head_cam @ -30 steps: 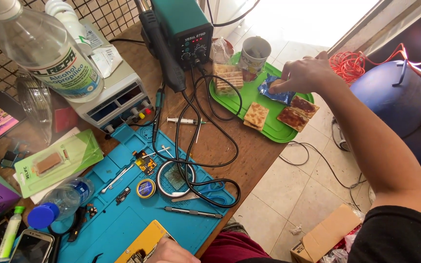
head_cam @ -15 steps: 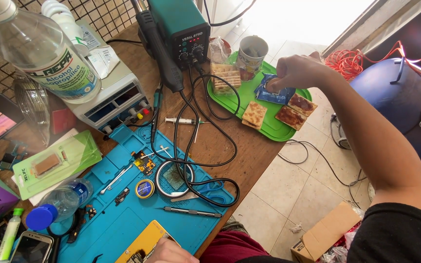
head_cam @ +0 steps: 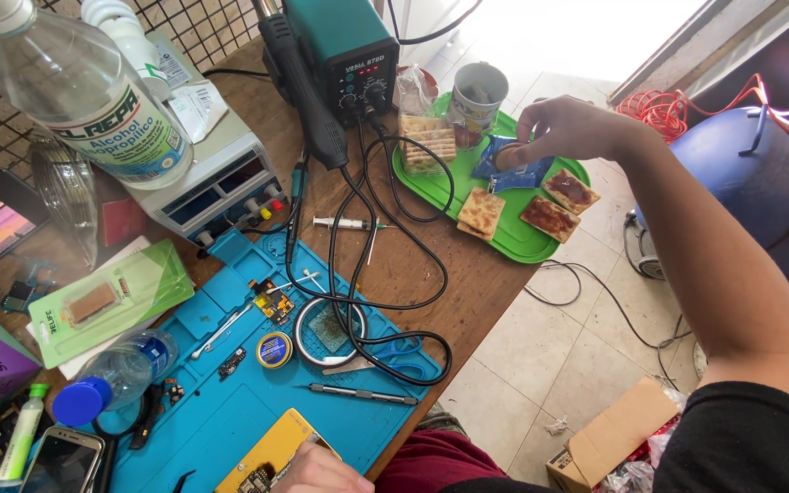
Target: Using a hot air gun and hand tools to repair components on a mobile phone motherboard
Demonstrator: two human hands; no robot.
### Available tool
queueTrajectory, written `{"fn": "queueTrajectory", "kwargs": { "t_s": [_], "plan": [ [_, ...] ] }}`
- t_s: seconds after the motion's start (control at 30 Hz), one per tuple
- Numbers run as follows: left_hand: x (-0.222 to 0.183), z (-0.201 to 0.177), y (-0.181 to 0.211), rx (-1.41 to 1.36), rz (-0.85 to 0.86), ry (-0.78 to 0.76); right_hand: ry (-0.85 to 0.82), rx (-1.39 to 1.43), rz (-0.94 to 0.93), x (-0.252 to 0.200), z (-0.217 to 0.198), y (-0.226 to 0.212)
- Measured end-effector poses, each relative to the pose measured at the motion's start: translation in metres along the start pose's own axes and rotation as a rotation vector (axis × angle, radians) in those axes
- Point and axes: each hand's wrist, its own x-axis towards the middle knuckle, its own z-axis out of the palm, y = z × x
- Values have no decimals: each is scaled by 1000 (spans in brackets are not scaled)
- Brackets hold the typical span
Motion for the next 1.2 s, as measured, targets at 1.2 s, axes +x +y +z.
{"fn": "queueTrajectory", "kwargs": {
  "t_s": [1.2],
  "plan": [
    [6,-1,39,177,178,212,337,-69,-179,-3,20,28]
  ]
}}
